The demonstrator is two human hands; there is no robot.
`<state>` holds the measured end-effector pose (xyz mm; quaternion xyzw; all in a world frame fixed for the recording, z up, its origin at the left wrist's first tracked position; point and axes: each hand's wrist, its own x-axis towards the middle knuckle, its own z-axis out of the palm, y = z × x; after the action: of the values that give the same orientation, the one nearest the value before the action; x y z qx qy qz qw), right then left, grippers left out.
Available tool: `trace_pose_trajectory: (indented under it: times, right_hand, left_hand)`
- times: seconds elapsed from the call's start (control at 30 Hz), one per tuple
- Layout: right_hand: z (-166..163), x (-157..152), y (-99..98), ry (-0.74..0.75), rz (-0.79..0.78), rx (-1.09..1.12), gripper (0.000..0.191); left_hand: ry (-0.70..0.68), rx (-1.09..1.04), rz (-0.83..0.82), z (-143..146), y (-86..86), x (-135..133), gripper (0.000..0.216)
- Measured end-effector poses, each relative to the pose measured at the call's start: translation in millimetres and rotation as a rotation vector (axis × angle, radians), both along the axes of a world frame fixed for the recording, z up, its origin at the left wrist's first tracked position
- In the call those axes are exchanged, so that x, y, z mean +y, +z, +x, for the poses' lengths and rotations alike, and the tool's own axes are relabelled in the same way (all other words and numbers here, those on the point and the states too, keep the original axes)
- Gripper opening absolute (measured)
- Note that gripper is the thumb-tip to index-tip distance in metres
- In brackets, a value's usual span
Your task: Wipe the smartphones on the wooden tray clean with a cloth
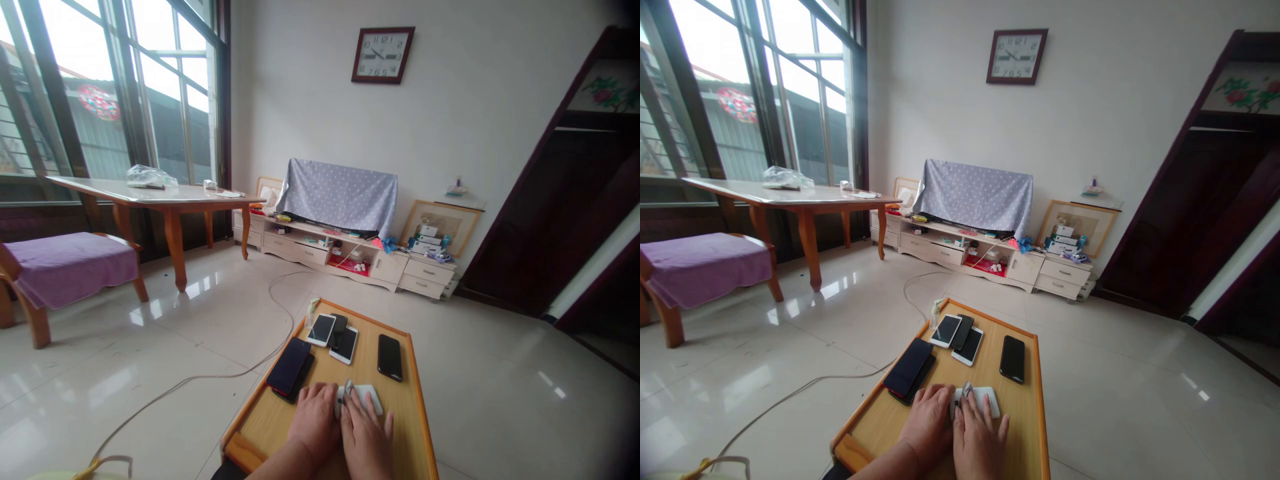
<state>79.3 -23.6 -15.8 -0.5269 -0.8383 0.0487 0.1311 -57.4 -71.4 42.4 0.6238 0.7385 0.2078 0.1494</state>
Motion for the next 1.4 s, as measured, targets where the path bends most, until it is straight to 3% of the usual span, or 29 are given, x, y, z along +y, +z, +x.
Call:
trace_pose_trajectory:
  times: [0.13, 0.4, 0.53, 0.7, 0.87, 1.03, 1.27, 1.4]
  right_hand:
    - [-3, 10, 7.5, -0.016, 0.0, 0.001, 0.05]
    - [20, -9, -23.5, -0.022, -0.043, -0.071, 0.048]
    - [17, -3, -12.9, -0.033, -0.004, -0.061, 0.049]
    - [6, 15, 3.9, -0.031, 0.016, -0.046, 0.051]
    - [11, 8, -8.5, -0.053, 0.002, -0.106, 0.05]
    - [23, -5, -22.7, -0.07, -0.041, -0.164, 0.05]
    - [12, 17, -2.9, -0.059, 0.007, -0.07, 0.054]
    - [11, 20, -7.8, -0.066, 0.007, -0.061, 0.053]
  left_hand:
    - [0.012, -0.006, 0.022, 1, -0.1, 0, 0.04]
    - [0.007, -0.05, 0.063, -5, -18.2, 3, 0.048]
    - [0.007, -0.041, 0.099, -3, -22.1, 5, 0.047]
    - [0.01, -0.016, 0.093, 1, -14.8, 4, 0.04]
    - [0.001, -0.008, 0.058, 0, -11.8, 4, 0.044]
    - [-0.007, -0.026, 0.088, -3, -21.1, 6, 0.055]
    - [-0.004, -0.023, 0.116, -2, -27.1, 8, 0.051]
    - [-0.004, -0.032, 0.125, -2, -25.3, 8, 0.049]
